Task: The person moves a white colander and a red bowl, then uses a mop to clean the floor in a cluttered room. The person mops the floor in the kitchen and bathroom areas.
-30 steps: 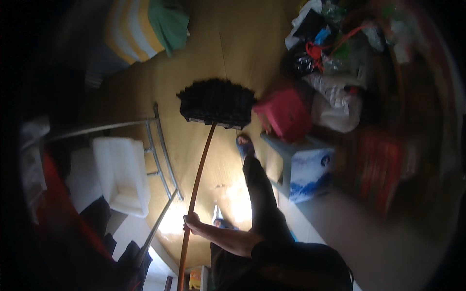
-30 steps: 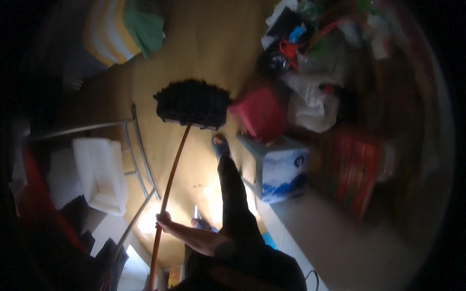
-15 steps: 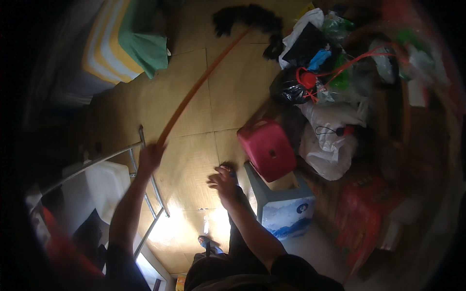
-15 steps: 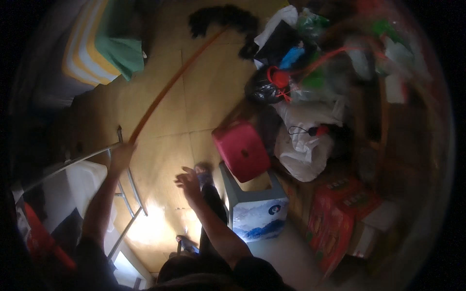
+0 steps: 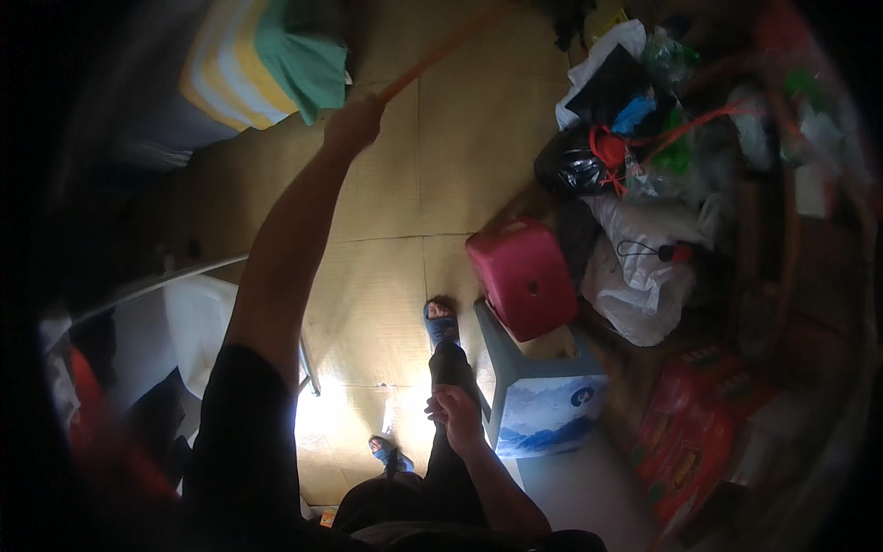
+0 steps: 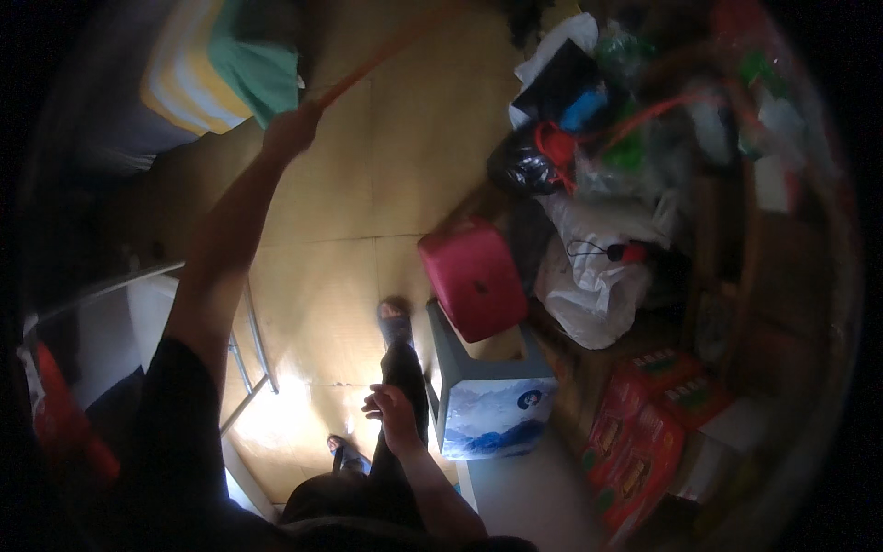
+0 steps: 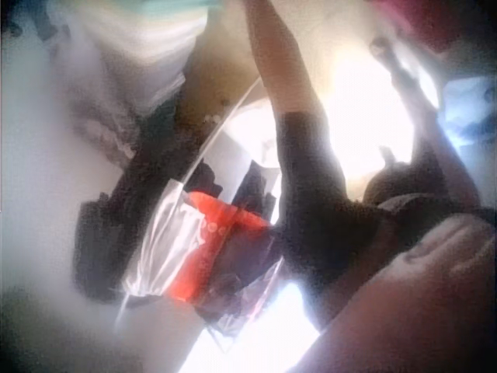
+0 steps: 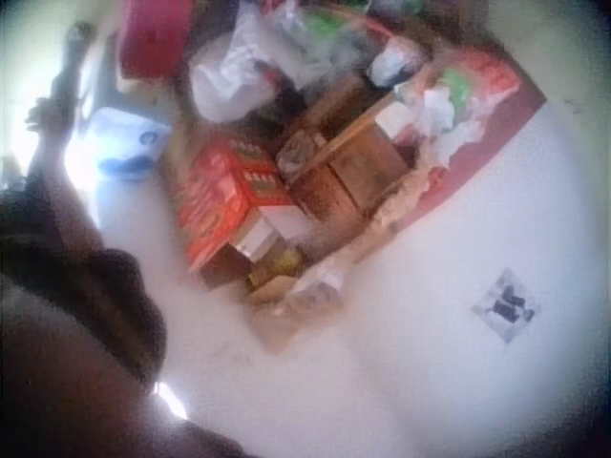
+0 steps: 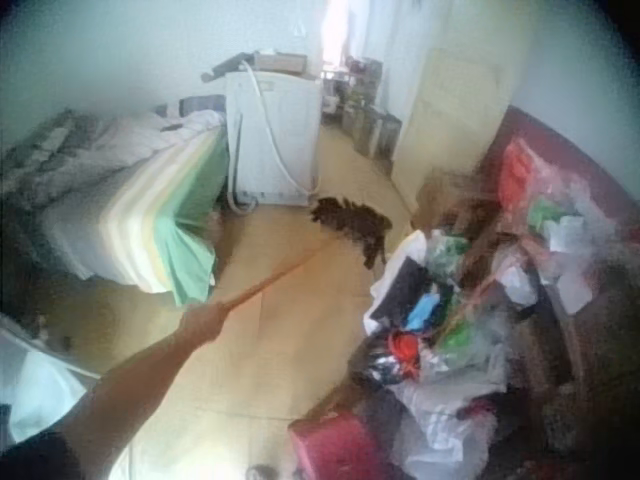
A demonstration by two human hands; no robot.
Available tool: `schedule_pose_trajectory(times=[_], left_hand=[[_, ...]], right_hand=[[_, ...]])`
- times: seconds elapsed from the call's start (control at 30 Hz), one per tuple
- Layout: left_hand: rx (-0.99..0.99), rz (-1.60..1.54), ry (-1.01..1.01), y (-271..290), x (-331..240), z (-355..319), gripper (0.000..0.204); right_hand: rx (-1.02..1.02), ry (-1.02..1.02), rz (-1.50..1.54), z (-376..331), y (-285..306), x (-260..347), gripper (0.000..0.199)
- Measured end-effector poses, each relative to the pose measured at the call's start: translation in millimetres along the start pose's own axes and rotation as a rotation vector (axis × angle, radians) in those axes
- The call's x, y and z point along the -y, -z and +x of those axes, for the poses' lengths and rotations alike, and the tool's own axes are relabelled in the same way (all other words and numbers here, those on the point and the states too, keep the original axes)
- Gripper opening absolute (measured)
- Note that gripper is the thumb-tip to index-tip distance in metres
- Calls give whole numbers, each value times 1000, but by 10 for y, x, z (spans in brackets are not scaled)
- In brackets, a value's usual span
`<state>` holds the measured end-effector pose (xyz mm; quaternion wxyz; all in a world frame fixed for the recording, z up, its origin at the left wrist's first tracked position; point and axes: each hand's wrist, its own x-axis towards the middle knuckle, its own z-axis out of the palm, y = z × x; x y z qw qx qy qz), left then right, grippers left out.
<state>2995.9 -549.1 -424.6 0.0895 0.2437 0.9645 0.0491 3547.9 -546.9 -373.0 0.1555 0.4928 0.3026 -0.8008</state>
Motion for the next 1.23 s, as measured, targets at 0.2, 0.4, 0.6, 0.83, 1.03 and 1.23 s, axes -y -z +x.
schedule_pose_trajectory(times=[0.2, 0.4, 0.6, 0.83, 1.03, 1.23], left_hand=[[162, -26, 82, -395, 1063, -2835, 34], [340, 2, 199, 223, 1025, -6790, 31], [653, -598, 1030, 857, 670, -9296, 23], [503, -830, 1165, 507, 110, -8864, 27], [372, -845, 971, 363, -363, -5384, 24], [141, -1291, 775, -199, 18, -2607, 23]], right_hand=[[52, 46, -94, -160, -297, -160, 32], [81, 59, -211, 355, -605, -810, 36], [205, -523, 323, 503, -1407, -1973, 54], [14, -366, 243, 862, -1411, -1739, 43], [58, 142, -253, 3492, -1641, 407, 24], [35, 313, -713, 3427, -2692, 2128, 54]])
